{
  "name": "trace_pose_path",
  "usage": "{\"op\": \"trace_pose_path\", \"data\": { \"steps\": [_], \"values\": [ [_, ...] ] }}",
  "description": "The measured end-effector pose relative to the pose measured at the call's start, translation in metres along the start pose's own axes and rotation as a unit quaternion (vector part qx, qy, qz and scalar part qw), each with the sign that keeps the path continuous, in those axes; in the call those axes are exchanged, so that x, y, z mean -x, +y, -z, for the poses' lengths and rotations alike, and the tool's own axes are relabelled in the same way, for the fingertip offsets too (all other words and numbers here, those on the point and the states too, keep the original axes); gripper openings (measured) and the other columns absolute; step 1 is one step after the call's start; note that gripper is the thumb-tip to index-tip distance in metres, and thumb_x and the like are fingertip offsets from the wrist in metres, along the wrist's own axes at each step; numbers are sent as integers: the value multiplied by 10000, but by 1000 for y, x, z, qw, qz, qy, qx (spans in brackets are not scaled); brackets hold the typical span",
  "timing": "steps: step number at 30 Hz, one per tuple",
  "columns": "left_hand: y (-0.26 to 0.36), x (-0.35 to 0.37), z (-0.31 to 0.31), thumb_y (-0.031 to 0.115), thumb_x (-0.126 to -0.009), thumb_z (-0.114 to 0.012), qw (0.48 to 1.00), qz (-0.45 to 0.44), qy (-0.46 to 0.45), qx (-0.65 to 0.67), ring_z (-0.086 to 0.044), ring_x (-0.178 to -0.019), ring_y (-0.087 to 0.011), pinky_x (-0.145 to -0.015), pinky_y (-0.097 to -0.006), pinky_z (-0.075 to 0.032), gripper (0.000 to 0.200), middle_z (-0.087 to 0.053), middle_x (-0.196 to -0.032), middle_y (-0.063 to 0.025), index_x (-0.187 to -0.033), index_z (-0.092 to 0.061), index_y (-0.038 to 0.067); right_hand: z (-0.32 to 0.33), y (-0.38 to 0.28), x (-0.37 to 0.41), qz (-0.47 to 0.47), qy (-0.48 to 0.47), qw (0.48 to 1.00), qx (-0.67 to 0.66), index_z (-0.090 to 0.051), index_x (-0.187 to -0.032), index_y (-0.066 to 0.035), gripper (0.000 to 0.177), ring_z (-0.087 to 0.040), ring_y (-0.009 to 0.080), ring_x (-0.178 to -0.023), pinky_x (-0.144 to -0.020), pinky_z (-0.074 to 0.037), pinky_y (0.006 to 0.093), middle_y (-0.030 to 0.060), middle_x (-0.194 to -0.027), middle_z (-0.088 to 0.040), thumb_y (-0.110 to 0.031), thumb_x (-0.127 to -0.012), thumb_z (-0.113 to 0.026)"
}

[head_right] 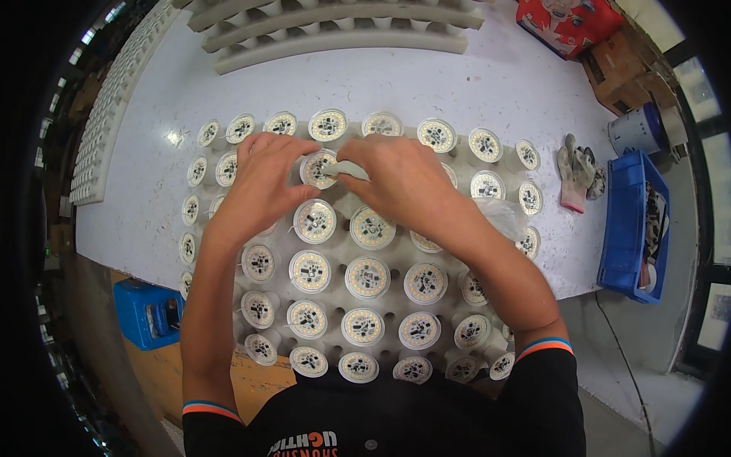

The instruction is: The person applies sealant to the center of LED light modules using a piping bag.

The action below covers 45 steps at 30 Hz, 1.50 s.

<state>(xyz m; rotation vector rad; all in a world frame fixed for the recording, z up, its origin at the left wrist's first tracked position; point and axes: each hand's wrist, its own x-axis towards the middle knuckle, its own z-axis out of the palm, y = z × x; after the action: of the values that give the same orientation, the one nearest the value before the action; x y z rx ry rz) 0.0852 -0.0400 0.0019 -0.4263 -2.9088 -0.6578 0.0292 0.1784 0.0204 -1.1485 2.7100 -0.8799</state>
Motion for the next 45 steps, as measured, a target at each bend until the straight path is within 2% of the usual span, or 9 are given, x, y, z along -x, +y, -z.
{"op": "trace_pose_path", "data": {
  "steps": [3, 18, 45],
  "values": [
    [-4, -2, 3, 175, -704, -822, 999, -4, -25, 20, -502, -1209, -296, -1130, -455, -235, 558, -641, -1191, -92, -1219, -623, 96, -1, -1, 0, -1, -14, 1000, 5, -705, -1027, -76, 258, -675, 371, -815, -726, -527, 479, 164, -887, -703, -257, -842, -709],
    [-5, 0, 0, 157, -707, -812, 999, -9, -13, 35, -503, -1206, -290, -1119, -438, -251, 546, -648, -1194, -82, -1216, -625, 98, -5, 0, 1, 26, -5, 999, 33, -694, -1010, -63, 244, -677, 355, -814, -724, -522, 471, 142, -874, -702, -245, -847, -703],
    [-1, 0, 1, 156, -701, -820, 999, 3, -15, 37, -501, -1198, -293, -1105, -426, -269, 551, -645, -1188, -87, -1215, -627, 108, -2, -4, 2, 17, -17, 998, 50, -677, -963, -64, 217, -671, 358, -793, -697, -517, 475, 129, -856, -689, -249, -852, -698]
  ]
}}
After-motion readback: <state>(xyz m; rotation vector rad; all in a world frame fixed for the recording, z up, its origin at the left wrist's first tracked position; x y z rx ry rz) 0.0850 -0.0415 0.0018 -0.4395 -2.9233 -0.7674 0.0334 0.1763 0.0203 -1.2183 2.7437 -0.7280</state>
